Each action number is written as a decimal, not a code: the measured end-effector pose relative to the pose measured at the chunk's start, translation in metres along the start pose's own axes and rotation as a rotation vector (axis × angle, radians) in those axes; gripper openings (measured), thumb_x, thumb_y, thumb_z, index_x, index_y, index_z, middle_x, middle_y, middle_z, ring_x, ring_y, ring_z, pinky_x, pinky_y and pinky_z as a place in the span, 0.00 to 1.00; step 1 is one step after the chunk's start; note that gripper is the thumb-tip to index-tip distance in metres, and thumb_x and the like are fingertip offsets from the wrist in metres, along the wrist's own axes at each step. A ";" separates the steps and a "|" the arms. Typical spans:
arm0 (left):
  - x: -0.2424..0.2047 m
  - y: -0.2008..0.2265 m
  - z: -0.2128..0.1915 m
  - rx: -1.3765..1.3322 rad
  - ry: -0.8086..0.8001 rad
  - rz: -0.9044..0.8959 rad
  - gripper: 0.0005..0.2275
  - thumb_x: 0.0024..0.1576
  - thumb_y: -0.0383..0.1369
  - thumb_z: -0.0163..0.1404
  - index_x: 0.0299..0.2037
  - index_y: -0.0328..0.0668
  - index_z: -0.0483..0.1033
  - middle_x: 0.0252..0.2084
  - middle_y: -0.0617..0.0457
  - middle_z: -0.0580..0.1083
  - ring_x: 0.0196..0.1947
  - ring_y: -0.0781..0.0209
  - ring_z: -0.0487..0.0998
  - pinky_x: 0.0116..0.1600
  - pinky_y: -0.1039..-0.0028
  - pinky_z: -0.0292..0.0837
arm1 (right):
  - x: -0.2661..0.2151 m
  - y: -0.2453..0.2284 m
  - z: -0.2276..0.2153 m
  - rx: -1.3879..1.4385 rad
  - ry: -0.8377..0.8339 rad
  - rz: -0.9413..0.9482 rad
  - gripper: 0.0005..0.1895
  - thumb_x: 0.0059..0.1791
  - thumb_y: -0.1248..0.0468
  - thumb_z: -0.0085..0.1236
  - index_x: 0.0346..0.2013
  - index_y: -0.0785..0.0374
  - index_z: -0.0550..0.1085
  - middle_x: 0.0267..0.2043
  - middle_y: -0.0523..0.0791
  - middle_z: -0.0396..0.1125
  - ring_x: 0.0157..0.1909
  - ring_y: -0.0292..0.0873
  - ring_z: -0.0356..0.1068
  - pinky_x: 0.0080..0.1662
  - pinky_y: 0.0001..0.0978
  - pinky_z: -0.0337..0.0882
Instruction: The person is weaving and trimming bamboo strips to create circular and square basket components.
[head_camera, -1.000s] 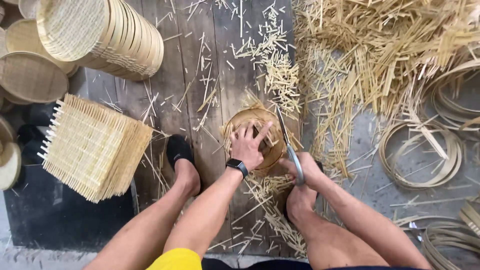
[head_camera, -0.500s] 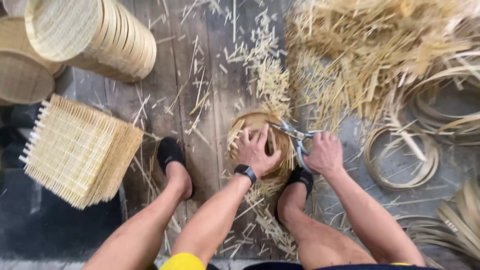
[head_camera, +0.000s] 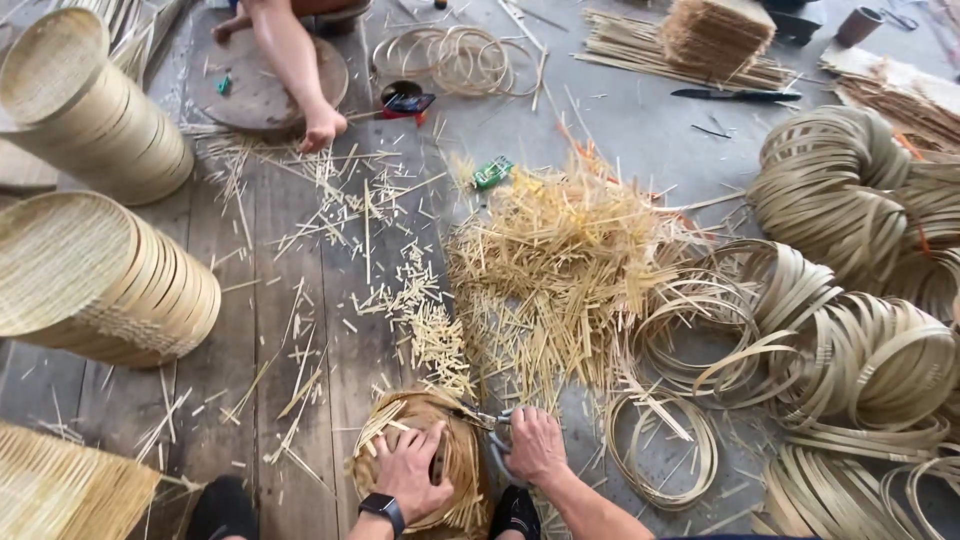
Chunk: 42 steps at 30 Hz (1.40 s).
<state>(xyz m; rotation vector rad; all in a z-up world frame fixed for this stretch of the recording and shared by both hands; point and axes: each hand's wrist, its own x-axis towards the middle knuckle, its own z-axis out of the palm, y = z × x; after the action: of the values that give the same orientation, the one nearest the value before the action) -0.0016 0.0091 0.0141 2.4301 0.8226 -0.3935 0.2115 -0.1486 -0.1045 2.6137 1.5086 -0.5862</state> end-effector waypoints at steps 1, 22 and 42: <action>0.000 -0.004 0.000 0.005 0.004 0.010 0.44 0.43 0.44 0.55 0.74 0.56 0.50 0.61 0.53 0.70 0.66 0.55 0.64 0.72 0.32 0.33 | -0.002 0.009 0.002 0.001 0.009 0.008 0.25 0.48 0.52 0.55 0.51 0.69 0.69 0.44 0.53 0.65 0.47 0.52 0.68 0.49 0.44 0.71; 0.010 -0.001 0.046 -0.144 0.257 -0.339 0.60 0.34 0.53 0.70 0.76 0.53 0.42 0.72 0.40 0.48 0.72 0.37 0.49 0.70 0.43 0.46 | -0.013 -0.009 -0.058 0.057 0.185 -0.062 0.27 0.40 0.51 0.64 0.43 0.67 0.71 0.42 0.54 0.65 0.47 0.56 0.67 0.47 0.50 0.69; 0.002 0.013 0.002 -0.154 0.028 -0.294 0.55 0.33 0.46 0.72 0.73 0.75 0.50 0.77 0.29 0.32 0.72 0.29 0.47 0.70 0.43 0.49 | 0.003 0.036 0.037 0.059 0.190 -0.049 0.17 0.40 0.54 0.60 0.35 0.62 0.74 0.35 0.52 0.72 0.41 0.55 0.74 0.44 0.49 0.74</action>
<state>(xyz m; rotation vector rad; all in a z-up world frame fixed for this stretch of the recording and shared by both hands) 0.0080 0.0006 0.0167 2.1822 1.1834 -0.3895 0.2322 -0.1735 -0.1444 2.7529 1.6359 -0.4014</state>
